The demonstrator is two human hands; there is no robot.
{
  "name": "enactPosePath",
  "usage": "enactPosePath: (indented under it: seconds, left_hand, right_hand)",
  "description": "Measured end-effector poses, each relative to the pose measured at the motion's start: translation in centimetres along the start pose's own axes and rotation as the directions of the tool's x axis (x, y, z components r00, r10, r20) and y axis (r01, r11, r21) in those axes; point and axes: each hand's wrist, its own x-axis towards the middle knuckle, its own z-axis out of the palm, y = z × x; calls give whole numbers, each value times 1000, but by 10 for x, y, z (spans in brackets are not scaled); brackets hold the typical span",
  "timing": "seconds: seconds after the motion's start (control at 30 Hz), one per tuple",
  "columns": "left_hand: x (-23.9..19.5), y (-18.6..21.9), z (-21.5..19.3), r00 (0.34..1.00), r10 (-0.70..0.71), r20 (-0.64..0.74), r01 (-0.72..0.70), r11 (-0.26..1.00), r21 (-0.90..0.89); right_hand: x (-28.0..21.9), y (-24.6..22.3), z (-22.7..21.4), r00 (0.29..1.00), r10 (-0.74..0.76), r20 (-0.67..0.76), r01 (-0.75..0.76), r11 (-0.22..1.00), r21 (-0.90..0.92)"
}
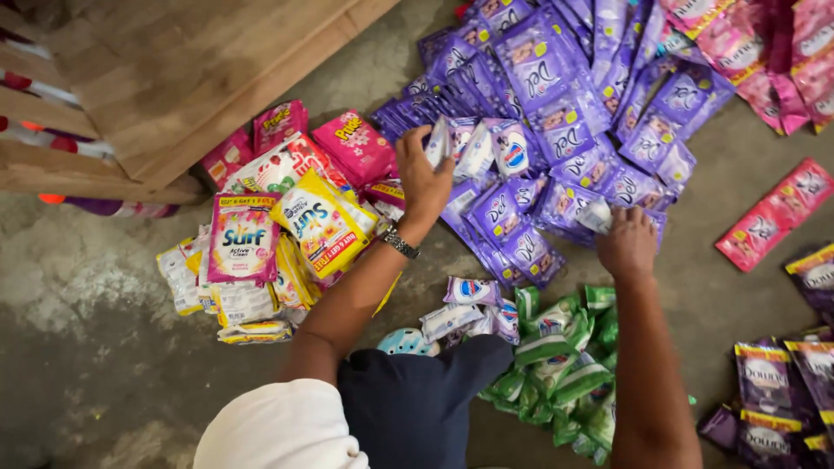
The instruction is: Organizing various detergent and soap packets on the floor by brand and type.
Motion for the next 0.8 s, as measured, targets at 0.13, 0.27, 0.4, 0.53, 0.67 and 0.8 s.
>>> enactPosePath:
  seconds: [0.13, 0.27, 0.4, 0.53, 0.67, 0.8]
  left_hand:
    - [5, -14, 4, 996, -81, -41, 81, 997, -11]
    - [4, -11, 8, 993, -86, 76, 82, 995, 64]
    - [6, -5, 10, 986, -96, 133, 68, 977, 203]
    - [14, 6, 9, 912, -333, 240, 288, 936, 203]
    - [11, -3, 19, 919, -271, 286, 212, 952, 219]
    - [11, -6, 28, 988, -38, 151, 59, 989, -137]
  right_hand:
    - [9, -12, -21, 997, -40, -73, 49, 990, 132]
    - [31, -73, -52, 965, 174, -198, -26, 811, 585]
    - [82, -135, -15, 956, 175, -237, 67, 654, 754]
    - [99, -189, -2, 989, 142, -52, 39, 90, 995]
    - [88, -213, -22, 981, 180, -74, 67, 44, 997]
    - [78, -207, -52, 990, 139, 9, 19, -196, 980]
